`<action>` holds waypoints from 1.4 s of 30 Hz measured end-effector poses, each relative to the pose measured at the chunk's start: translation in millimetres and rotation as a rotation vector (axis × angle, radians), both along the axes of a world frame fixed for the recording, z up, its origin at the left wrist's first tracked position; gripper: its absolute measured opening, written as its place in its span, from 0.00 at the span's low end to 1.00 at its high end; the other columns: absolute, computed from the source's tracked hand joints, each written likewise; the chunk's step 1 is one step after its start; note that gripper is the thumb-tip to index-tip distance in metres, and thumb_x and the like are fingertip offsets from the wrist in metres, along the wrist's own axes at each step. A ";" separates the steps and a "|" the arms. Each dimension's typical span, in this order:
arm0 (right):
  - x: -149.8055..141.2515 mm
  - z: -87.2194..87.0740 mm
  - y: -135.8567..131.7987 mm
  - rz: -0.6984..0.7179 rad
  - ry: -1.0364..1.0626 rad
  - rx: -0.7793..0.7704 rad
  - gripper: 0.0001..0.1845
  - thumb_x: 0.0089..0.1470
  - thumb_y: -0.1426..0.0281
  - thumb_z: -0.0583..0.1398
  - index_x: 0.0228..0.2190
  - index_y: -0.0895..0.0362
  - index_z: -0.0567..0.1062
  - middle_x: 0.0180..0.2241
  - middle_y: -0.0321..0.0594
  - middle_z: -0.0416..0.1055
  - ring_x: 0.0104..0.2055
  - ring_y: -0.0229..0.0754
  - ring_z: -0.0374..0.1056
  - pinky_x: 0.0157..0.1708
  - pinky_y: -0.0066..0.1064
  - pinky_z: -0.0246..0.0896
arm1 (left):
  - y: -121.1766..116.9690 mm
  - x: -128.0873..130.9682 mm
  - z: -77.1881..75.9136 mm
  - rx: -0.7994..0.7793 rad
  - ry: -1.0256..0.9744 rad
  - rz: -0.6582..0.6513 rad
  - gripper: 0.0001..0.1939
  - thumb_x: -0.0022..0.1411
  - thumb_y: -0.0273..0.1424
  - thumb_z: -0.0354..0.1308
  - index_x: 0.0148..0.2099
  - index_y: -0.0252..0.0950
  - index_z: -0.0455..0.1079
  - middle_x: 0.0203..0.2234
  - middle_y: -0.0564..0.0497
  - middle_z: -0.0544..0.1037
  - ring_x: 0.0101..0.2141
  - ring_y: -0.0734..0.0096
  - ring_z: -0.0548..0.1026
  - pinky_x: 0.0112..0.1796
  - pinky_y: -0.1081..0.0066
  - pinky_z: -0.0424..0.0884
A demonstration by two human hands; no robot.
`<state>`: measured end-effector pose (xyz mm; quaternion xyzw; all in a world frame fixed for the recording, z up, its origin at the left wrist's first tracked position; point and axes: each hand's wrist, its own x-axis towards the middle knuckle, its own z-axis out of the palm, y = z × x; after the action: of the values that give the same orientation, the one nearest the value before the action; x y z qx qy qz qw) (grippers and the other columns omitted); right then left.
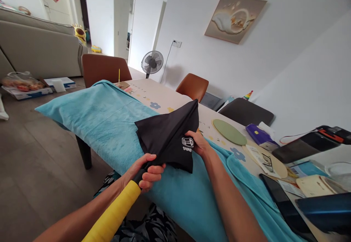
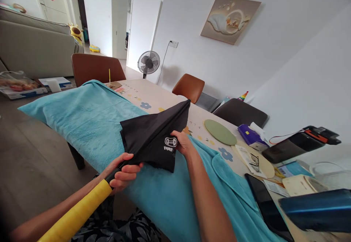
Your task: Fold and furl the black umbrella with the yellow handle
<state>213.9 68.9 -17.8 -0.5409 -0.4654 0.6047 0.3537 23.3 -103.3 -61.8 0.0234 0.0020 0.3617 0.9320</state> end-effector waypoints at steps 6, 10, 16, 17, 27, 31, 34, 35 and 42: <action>26.8 11.3 1.5 0.158 -0.092 -0.041 0.19 0.34 0.83 0.62 0.33 0.59 0.71 0.25 0.38 0.75 0.24 0.41 0.70 0.23 0.29 0.67 | -3.0 0.7 -4.1 0.058 -0.004 -0.030 0.13 0.60 0.35 0.48 0.36 0.29 0.63 0.15 0.59 0.55 0.11 0.84 0.51 0.09 0.83 0.52; 34.1 24.1 5.9 0.025 0.054 -0.009 0.12 0.42 0.71 0.64 0.34 0.59 0.73 0.27 0.41 0.76 0.26 0.42 0.71 0.28 0.32 0.69 | -5.3 2.3 -2.2 0.107 -0.009 -0.018 0.15 0.59 0.34 0.49 0.40 0.24 0.64 0.17 0.58 0.59 0.13 0.84 0.54 0.08 0.83 0.51; 12.0 31.8 1.0 -0.047 0.240 -0.003 0.13 0.49 0.60 0.60 0.32 0.57 0.73 0.26 0.42 0.75 0.30 0.45 0.72 0.29 0.35 0.70 | -2.2 -1.2 7.0 0.196 0.170 -0.097 0.14 0.58 0.35 0.50 0.37 0.27 0.66 0.18 0.57 0.60 0.14 0.81 0.56 0.10 0.79 0.58; 6.3 32.1 -0.9 -0.036 0.238 -0.006 0.13 0.49 0.60 0.59 0.31 0.57 0.73 0.25 0.42 0.75 0.30 0.46 0.72 0.29 0.35 0.70 | -1.1 -2.4 9.0 0.200 0.201 -0.122 0.14 0.58 0.35 0.50 0.37 0.28 0.66 0.18 0.57 0.60 0.14 0.81 0.56 0.10 0.79 0.59; -11.5 22.4 -14.2 -0.097 0.372 0.057 0.18 0.51 0.56 0.55 0.35 0.57 0.73 0.26 0.41 0.75 0.31 0.45 0.72 0.29 0.35 0.71 | 3.8 -1.5 5.3 0.208 0.168 -0.216 0.17 0.60 0.36 0.47 0.43 0.27 0.65 0.19 0.56 0.61 0.15 0.80 0.57 0.12 0.78 0.60; -16.5 26.0 -14.9 -0.082 0.321 0.092 0.20 0.50 0.54 0.55 0.35 0.56 0.74 0.26 0.40 0.75 0.32 0.45 0.72 0.29 0.36 0.71 | 1.5 1.9 6.9 0.220 0.125 -0.244 0.17 0.60 0.36 0.47 0.44 0.27 0.66 0.19 0.56 0.62 0.14 0.80 0.57 0.11 0.78 0.60; -18.5 33.3 -14.4 -0.148 0.349 0.083 0.14 0.48 0.61 0.57 0.32 0.57 0.74 0.23 0.40 0.74 0.29 0.44 0.71 0.28 0.35 0.71 | -0.5 2.7 11.7 0.219 0.140 -0.254 0.17 0.59 0.35 0.48 0.44 0.27 0.66 0.20 0.55 0.63 0.15 0.79 0.58 0.11 0.78 0.60; -18.4 35.7 -14.6 -0.167 0.358 0.086 0.12 0.47 0.63 0.57 0.31 0.57 0.74 0.22 0.39 0.73 0.29 0.44 0.71 0.27 0.34 0.71 | -1.2 2.8 13.2 0.216 0.152 -0.254 0.17 0.59 0.35 0.48 0.45 0.27 0.66 0.20 0.55 0.63 0.15 0.79 0.58 0.11 0.78 0.60; -15.8 44.1 -18.6 -0.178 0.374 0.121 0.09 0.46 0.67 0.58 0.29 0.58 0.73 0.19 0.38 0.71 0.25 0.43 0.70 0.25 0.32 0.71 | -3.9 4.3 17.1 0.240 0.212 -0.255 0.17 0.58 0.35 0.49 0.46 0.29 0.66 0.20 0.55 0.64 0.15 0.78 0.59 0.12 0.78 0.60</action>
<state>198.2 50.2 26.3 -0.4361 -0.3776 0.6318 0.5177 27.6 -107.2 -44.6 0.1722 0.0539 0.2339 0.9554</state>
